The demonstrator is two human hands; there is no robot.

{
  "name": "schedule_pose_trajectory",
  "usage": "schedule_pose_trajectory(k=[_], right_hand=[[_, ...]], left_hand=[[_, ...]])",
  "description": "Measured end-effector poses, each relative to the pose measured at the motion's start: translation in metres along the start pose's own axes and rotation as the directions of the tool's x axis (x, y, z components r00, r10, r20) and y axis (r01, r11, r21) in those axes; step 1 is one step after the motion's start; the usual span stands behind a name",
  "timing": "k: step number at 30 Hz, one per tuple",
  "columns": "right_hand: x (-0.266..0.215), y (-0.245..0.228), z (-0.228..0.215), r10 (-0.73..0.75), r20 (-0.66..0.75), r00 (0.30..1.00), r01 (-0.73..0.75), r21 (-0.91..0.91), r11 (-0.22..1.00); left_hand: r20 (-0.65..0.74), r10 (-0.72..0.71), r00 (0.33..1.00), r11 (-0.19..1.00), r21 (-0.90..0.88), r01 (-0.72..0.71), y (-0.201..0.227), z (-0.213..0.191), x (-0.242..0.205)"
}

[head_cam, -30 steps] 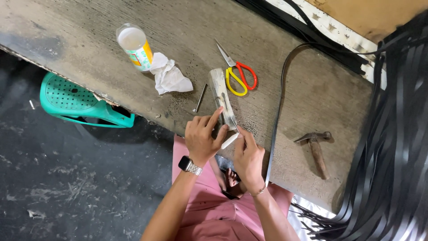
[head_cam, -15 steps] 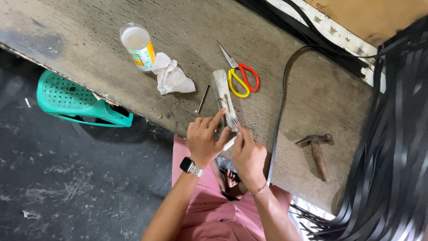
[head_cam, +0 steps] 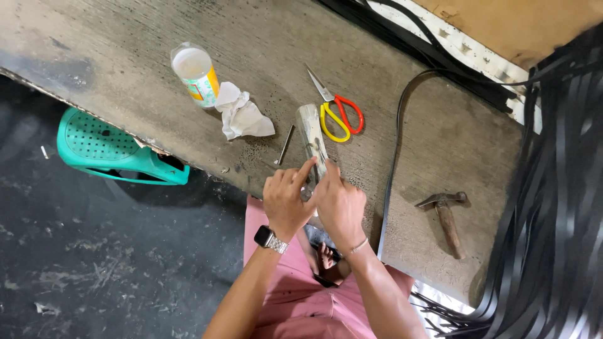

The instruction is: The person hammers metal pins into holes along a black belt strap using a hammer. They then place the finished belt aside and use a cylindrical tool to press or shape a small metal piece. The person repeats the pinning process on another belt segment.

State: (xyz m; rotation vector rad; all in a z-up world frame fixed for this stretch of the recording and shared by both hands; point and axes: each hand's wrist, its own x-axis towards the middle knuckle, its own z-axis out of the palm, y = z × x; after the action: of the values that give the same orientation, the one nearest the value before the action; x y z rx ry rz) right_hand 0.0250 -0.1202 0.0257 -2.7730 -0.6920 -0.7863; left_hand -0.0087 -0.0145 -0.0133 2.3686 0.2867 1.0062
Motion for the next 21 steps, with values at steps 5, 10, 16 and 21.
schedule_pose_trajectory(k=[5,10,16,21], right_hand=[[-0.005,-0.006,-0.018,-0.037,0.076,0.996,0.046,-0.124,0.991],[0.006,-0.005,0.012,0.044,0.113,0.993,-0.033,-0.099,0.995],[-0.017,0.0,-0.018,0.084,0.18,0.98,-0.074,-0.061,0.995],[-0.002,0.007,0.011,0.033,0.105,0.994,-0.021,-0.12,0.993]], left_hand=[[-0.01,0.042,0.999,0.998,0.057,-0.042,-0.004,0.003,-0.005],[-0.047,0.023,0.999,0.999,0.028,-0.022,-0.011,0.016,-0.011],[-0.075,0.022,0.997,1.0,0.015,-0.021,0.002,0.0,-0.002],[-0.065,0.059,0.996,0.997,0.056,-0.055,-0.007,0.009,-0.01]])
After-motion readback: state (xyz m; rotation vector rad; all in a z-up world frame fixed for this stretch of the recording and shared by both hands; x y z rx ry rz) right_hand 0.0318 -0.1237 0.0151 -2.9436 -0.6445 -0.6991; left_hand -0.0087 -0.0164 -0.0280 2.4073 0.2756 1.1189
